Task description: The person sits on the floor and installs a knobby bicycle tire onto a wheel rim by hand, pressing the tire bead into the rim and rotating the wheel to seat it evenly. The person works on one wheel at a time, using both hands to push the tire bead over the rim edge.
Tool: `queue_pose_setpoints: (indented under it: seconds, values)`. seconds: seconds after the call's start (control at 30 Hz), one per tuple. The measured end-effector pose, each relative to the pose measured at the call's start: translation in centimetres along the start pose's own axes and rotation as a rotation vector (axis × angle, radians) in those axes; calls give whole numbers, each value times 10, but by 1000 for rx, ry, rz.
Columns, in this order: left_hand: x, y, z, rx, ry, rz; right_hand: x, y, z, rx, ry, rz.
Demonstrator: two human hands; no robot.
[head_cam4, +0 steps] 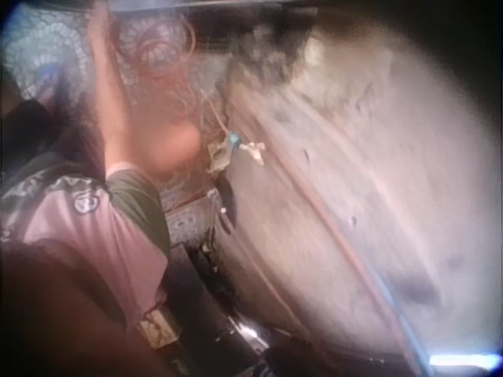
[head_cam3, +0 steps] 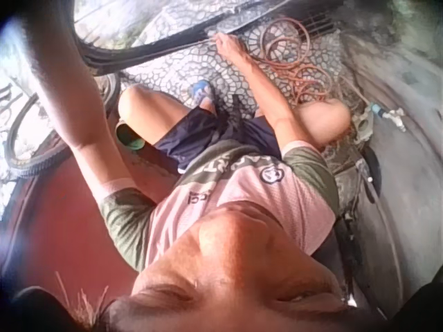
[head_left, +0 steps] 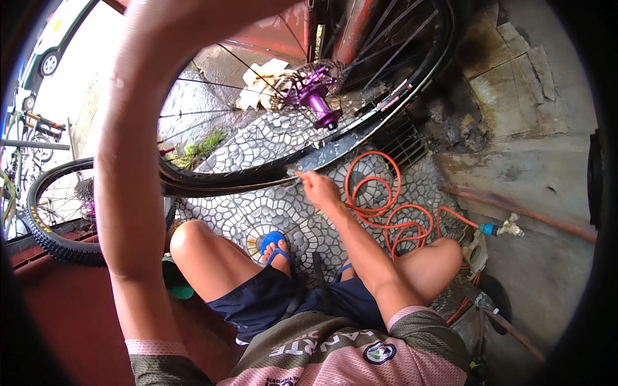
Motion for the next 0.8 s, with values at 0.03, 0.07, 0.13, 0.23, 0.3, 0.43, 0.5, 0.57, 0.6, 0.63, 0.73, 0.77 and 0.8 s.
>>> queue_pose_setpoints:
  seconds: [0.03,0.07,0.13,0.23,0.3,0.43,0.5,0.57,0.6,0.63,0.73,0.77,0.8]
  values:
    - [6,-1,-7,-17,11,8,21,2,-2,-37,47,23]
    - [3,-2,-12,-54,-4,5,35,2,-35,-48,174,-107]
    - [-5,-8,-20,-118,30,7,79,7,-72,-157,-91,-224]
    - [-42,-5,-43,-211,-10,39,151,-8,-158,-250,-62,-278]
    - [-48,-3,-59,-260,-37,56,185,-23,-199,-282,92,-252]
    - [4,-6,-38,-277,-27,165,187,-9,-152,-335,100,-13]
    - [37,-6,-13,-319,-215,169,182,-33,-223,-307,138,-123]
    - [60,-28,49,-187,-313,216,167,-38,-196,-339,242,-185]
    - [65,-51,81,-76,-375,215,173,-44,-184,-344,220,-193]
    - [81,-83,110,63,-398,197,175,-37,-172,-316,206,-190]
    - [45,-157,124,270,-512,-40,167,-6,-157,-52,-23,-356]
    - [34,-162,112,370,-554,-141,170,3,-145,-35,-70,-351]
    - [25,-159,110,397,-562,-151,176,14,-146,29,-161,-378]
Point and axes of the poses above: each hand's wrist, its own y-axis towards the middle knuckle, its own x-axis out of the back of the hand, z = x × y, the point moved 1 cm from there along y, towards the middle knuckle, and after that the axes turned 6 degrees about -y, right-handed, at the moved point
